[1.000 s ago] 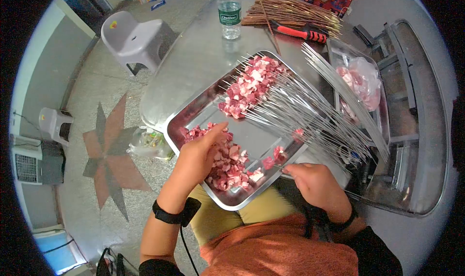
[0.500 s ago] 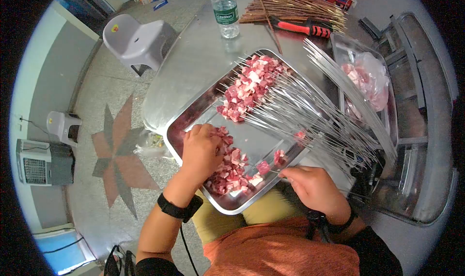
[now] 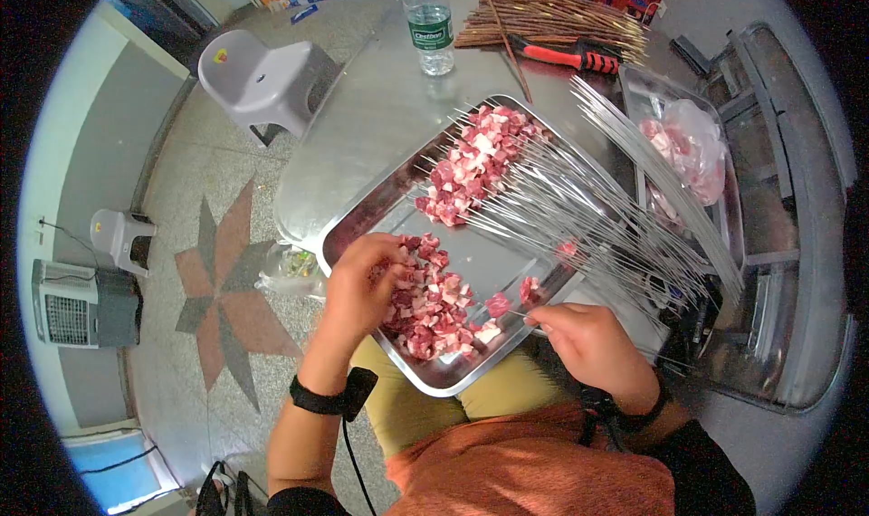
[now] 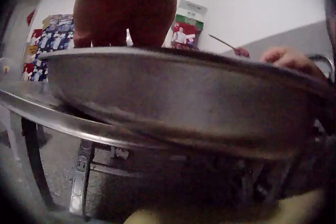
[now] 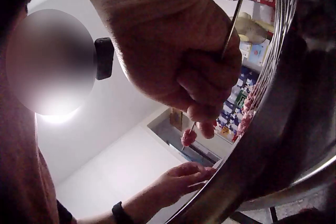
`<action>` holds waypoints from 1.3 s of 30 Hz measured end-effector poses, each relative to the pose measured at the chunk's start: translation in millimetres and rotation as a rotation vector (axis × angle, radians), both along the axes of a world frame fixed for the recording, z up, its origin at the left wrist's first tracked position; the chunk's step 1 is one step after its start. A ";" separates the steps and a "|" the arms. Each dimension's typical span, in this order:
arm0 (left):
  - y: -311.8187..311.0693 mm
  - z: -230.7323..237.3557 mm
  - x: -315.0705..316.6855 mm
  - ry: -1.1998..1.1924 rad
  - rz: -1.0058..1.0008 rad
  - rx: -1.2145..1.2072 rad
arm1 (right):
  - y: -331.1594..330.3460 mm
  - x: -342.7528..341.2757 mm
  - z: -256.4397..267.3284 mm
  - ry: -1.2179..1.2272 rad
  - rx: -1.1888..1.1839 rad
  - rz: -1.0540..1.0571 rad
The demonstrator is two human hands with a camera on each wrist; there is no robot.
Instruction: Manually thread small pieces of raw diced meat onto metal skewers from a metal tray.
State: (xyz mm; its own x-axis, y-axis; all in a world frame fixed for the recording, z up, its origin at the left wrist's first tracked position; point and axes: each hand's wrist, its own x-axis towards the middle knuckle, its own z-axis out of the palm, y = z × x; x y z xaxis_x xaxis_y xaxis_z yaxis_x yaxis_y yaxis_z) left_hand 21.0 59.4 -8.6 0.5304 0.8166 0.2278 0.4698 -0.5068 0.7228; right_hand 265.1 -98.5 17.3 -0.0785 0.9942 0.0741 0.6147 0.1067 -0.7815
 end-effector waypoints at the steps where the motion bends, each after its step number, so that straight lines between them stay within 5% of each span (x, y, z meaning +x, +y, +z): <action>1: -2.3 4.7 5.7 0.081 -0.058 0.160 | 0.2 -0.9 -0.5 -0.002 0.001 0.000; 5: -7.6 -2.7 15.7 0.414 -0.070 0.332 | -0.4 -2.0 2.4 -0.029 0.012 0.011; 12: -0.4 3.7 10.1 0.265 -0.101 0.271 | -0.8 3.1 7.1 -0.039 -0.041 0.002; 14: -6.4 11.5 2.7 -0.034 0.108 -0.138 | -0.3 0.3 2.8 -0.030 -0.016 0.001; 29: -5.3 4.9 -2.4 0.284 0.017 0.180 | 8.7 -15.1 -3.9 -0.043 -0.019 0.054; 32: -8.1 5.3 -5.3 0.244 0.087 0.015 | 10.1 -15.4 -4.0 -0.051 -0.005 0.042; 34: -13.2 5.5 -4.9 -0.325 0.104 -0.401 | 11.3 -18.2 -4.8 -0.047 0.016 0.034; 39: -30.7 17.5 -0.7 -0.566 0.166 -0.827 | 16.5 -31.1 5.1 -0.128 0.018 -0.035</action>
State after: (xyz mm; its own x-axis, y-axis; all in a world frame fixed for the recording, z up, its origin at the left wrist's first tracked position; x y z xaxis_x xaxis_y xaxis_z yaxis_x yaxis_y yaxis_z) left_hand 20.3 28.7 8.8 0.3852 0.8855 -0.2597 -0.0316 0.2939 0.9553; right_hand 234.0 -82.0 22.4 -0.0532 0.9951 0.0838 0.7126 0.0966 -0.6949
